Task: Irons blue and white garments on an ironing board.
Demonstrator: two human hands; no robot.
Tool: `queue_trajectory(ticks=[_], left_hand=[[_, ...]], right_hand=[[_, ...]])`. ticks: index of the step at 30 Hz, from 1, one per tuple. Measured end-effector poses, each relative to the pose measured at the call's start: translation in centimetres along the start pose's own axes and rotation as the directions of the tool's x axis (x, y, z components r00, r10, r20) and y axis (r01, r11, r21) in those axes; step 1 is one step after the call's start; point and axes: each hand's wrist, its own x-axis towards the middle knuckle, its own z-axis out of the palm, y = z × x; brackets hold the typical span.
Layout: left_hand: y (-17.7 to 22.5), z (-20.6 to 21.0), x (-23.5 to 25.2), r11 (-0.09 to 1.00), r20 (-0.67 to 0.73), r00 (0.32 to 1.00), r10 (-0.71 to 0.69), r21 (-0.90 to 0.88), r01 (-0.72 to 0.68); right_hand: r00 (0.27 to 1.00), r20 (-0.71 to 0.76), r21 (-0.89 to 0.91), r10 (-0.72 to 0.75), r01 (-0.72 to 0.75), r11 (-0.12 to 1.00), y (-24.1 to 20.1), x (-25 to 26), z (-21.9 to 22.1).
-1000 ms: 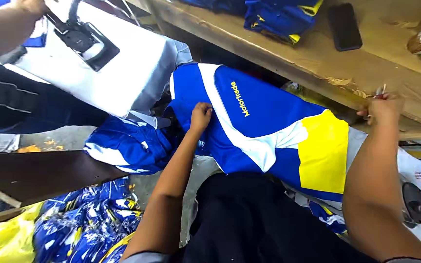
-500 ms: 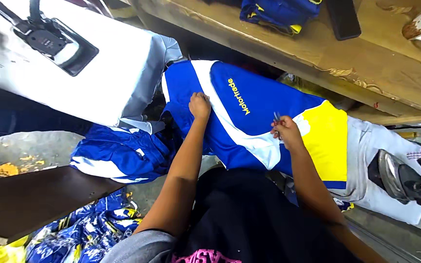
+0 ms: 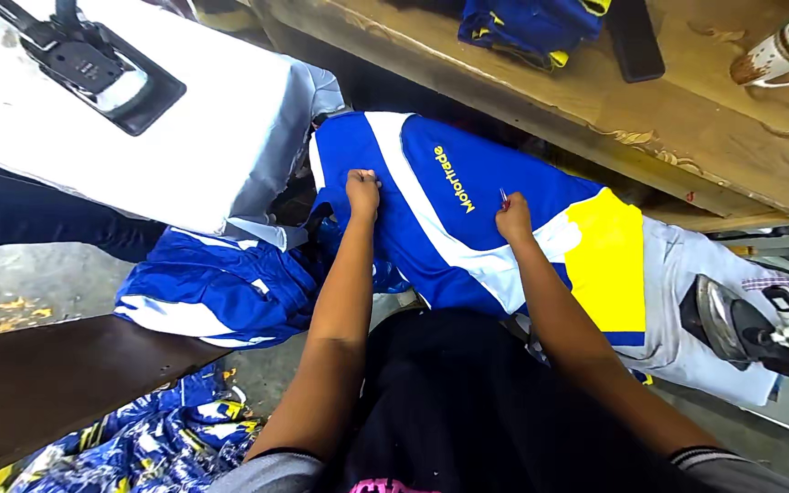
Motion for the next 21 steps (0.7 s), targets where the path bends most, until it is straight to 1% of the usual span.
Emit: queue_trajectory(ticks=[1, 2, 3, 5, 6, 8, 11, 13, 16, 21], left_hand=[[-0.1, -0.1, 0.0, 0.998, 0.022, 0.999, 0.038, 0.053, -0.039], [-0.2, -0.1, -0.1, 0.983, 0.065, 0.993, 0.095, 0.153, -0.104], [-0.1, -0.2, -0.4, 0.943, 0.126, 0.980, 0.151, 0.280, -0.181], [0.1, 0.3, -0.8, 0.796, 0.227, 0.946, 0.231, 0.516, -0.318], [0.2, 0.7, -0.9, 0.728, 0.264, 0.931, 0.252, 0.583, -0.362], [0.4, 1.0, -0.5, 0.623, 0.336, 0.902, 0.272, 0.653, -0.431], [1.0, 0.5, 0.4, 0.533, 0.435, 0.865, 0.250, 0.683, -0.498], [1.4, 0.2, 0.8, 0.514, 0.476, 0.850, 0.226, 0.683, -0.519], [1.6, 0.1, 1.4, 0.533, 0.500, 0.840, 0.209, 0.662, -0.526], [1.6, -0.2, 2.0, 0.596, 0.481, 0.863, 0.154, 0.652, -0.469]], right_hand=[[1.000, -0.002, -0.011, 0.006, -0.006, 1.000, -0.1, -0.1, 0.1], [1.000, 0.000, -0.021, 0.010, -0.010, 1.000, -0.3, -0.1, 0.1], [1.000, 0.001, -0.028, 0.009, -0.009, 1.000, -0.4, -0.2, 0.1], [1.000, 0.004, -0.041, 0.005, -0.005, 0.999, -0.5, -0.2, 0.2], [1.000, 0.007, -0.051, 0.008, -0.008, 0.999, -0.5, -0.3, 0.2], [1.000, 0.012, -0.060, 0.018, -0.017, 0.998, -0.5, -0.3, 0.3], [1.000, 0.019, -0.078, 0.021, -0.020, 0.997, -0.6, -0.4, 0.3], [1.000, 0.017, -0.085, 0.019, -0.018, 0.996, -0.7, -0.5, 0.4], [0.999, 0.020, -0.100, 0.026, -0.024, 0.995, -0.7, -0.5, 0.6], [0.999, 0.024, -0.103, 0.025, -0.023, 0.994, -0.6, -0.6, 0.7]])
